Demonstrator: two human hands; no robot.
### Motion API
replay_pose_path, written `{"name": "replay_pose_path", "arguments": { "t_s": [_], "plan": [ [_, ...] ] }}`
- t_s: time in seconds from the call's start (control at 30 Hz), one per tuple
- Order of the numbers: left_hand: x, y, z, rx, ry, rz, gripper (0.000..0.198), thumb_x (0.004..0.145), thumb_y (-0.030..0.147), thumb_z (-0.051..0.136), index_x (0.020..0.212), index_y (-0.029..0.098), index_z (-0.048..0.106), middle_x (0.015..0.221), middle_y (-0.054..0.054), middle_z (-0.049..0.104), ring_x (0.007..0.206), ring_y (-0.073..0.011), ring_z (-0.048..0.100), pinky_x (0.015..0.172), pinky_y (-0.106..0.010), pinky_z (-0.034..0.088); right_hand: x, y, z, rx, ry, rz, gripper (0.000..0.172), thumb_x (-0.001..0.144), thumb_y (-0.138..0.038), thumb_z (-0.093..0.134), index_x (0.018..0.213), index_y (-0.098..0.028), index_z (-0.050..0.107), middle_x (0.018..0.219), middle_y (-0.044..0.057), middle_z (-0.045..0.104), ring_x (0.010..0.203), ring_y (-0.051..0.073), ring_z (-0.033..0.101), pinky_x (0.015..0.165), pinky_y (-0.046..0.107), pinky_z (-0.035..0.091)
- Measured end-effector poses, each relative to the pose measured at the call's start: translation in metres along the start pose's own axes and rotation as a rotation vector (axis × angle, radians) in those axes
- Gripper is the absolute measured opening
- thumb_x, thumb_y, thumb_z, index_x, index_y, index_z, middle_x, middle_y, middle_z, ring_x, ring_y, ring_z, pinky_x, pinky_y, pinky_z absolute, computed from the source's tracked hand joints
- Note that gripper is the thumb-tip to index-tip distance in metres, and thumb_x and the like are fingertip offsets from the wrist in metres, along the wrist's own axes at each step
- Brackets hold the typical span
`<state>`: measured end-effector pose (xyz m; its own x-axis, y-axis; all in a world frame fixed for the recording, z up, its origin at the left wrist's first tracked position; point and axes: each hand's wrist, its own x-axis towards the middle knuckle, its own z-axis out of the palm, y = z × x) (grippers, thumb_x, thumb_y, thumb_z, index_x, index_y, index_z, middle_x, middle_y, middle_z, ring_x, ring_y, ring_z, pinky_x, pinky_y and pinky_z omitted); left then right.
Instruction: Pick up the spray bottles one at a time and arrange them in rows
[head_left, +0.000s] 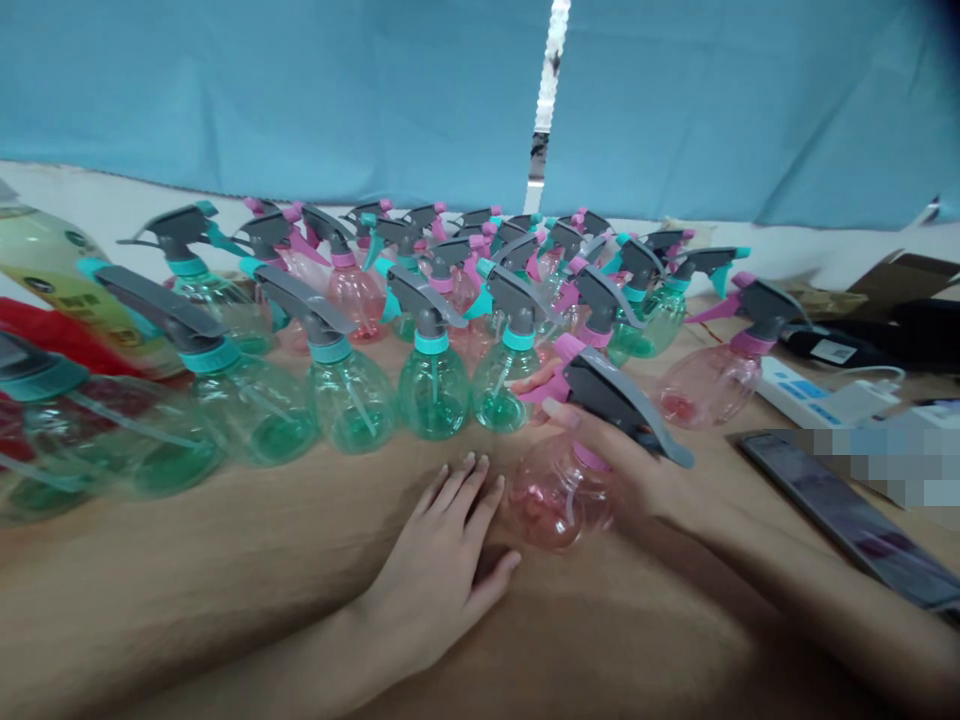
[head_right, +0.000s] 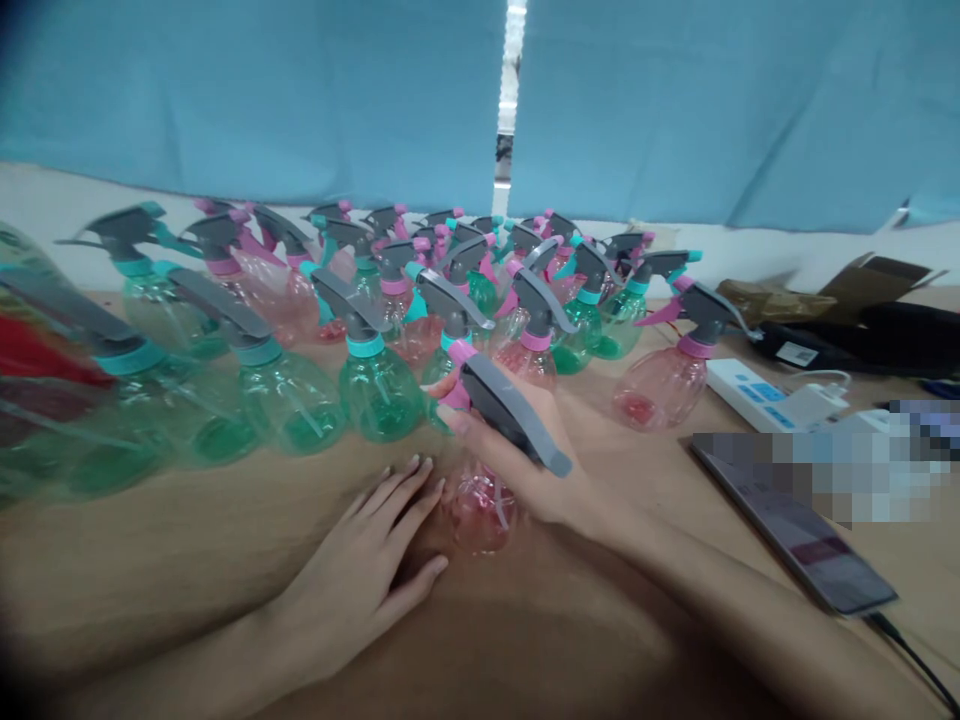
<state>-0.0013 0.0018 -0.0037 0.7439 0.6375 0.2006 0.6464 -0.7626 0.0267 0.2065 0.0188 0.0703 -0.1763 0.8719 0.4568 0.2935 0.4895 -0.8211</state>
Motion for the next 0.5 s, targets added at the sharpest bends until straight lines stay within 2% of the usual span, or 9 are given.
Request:
{"name": "replay_pose_path", "arguments": {
  "t_s": [0.1, 0.33, 0.5],
  "plan": [
    [0.0, -0.0003, 0.0003, -0.005, -0.004, -0.001, 0.058, 0.092, 0.044, 0.052, 0.135, 0.006, 0.048, 0.144, -0.02, 0.043, 0.135, -0.0334, 0.038, 0.106, -0.053, 0.035, -0.0015, -0.0027, 0.0013, 0.065, -0.003, 0.032, 0.022, 0.089, -0.042, 0.055, 0.098, -0.027, 0.068, 0.077, -0.001, 0.069, 0.085, 0.019, 0.067, 0.083, 0.035, 0.052],
    [-0.0003, -0.0006, -0.0002, -0.008, -0.005, -0.007, 0.056, 0.092, 0.044, 0.051, 0.135, 0.008, 0.049, 0.145, -0.02, 0.041, 0.135, -0.0332, 0.037, 0.106, -0.052, 0.035, -0.0014, -0.0063, -0.0009, 0.084, -0.023, -0.001, 0.022, 0.089, -0.039, 0.057, 0.107, -0.028, 0.065, 0.095, 0.0, 0.07, 0.088, 0.019, 0.066, 0.085, 0.035, 0.053],
    [0.0005, -0.0005, -0.0001, -0.023, 0.004, -0.003, 0.056, 0.092, 0.044, 0.052, 0.134, 0.007, 0.049, 0.145, -0.02, 0.042, 0.135, -0.0329, 0.038, 0.106, -0.052, 0.035, -0.0006, -0.0053, -0.0006, 0.022, -0.004, -0.028, 0.023, 0.09, -0.043, 0.054, 0.102, -0.028, 0.066, 0.086, -0.001, 0.069, 0.083, 0.018, 0.066, 0.083, 0.035, 0.054]
  ]
}}
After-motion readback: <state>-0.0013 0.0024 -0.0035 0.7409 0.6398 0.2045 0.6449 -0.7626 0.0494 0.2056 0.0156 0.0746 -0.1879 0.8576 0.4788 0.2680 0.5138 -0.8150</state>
